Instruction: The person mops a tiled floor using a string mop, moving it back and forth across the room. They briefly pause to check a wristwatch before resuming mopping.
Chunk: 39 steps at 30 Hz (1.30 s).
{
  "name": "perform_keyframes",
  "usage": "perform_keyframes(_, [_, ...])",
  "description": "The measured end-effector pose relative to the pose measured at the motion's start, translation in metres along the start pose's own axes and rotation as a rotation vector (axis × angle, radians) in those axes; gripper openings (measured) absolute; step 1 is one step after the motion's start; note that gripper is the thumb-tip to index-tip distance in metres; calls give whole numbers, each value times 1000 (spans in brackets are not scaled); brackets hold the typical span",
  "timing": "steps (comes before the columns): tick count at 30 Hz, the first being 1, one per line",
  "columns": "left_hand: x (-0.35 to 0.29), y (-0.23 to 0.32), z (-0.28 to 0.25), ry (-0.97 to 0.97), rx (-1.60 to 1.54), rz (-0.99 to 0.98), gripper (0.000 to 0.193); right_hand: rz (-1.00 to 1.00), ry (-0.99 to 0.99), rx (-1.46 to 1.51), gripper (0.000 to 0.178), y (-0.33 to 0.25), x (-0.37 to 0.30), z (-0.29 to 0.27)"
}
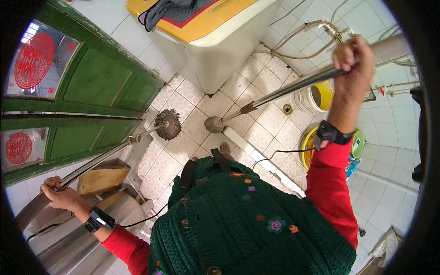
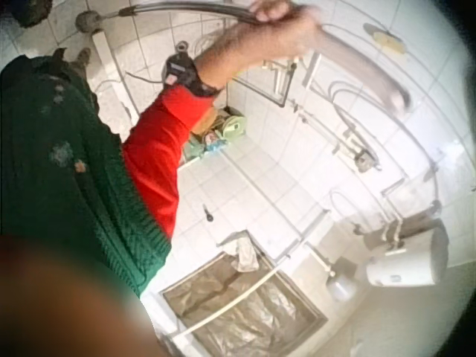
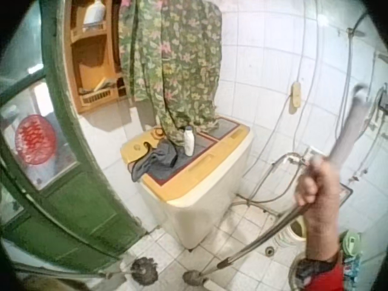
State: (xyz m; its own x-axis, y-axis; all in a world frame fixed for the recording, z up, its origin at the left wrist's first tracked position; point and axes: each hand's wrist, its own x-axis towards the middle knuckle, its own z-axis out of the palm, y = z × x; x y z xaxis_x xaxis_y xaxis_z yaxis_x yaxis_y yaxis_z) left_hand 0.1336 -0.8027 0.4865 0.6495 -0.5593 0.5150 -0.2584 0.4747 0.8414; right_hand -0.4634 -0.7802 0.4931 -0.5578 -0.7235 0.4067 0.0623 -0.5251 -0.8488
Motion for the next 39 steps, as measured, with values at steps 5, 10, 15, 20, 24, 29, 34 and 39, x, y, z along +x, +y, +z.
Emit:
perform_keyframes(5, [-4,1,9,-61,31,51,24,-121,-325,94,21,-98,4,-11])
perform_keyframes(10, [-10,5,19,-8,40,19,22,-148,-395,-47,34,-143,19,-23])
perform_keyframes(15, [-12,9,26,-1,21,22,21,-417,-16,-320,19,-119,52,-24])
perform_keyframes(20, [-15,7,27,-25,46,31,19,-368,434,-607,30,-27,107,-39])
perform_keyframes(24, [-19,5,29,46,-28,-40,21,-128,529,-833,33,93,141,-73])
perform_keyframes(29, [-25,5,31,-14,14,1,15,-64,414,-934,28,208,159,-90])
perform_keyframes(34, [-33,9,33,-138,47,76,10,196,36,-1071,33,240,182,-66])
perform_keyframes(39, [-45,14,44,31,-4,-59,16,242,-105,-1395,42,252,184,-38])
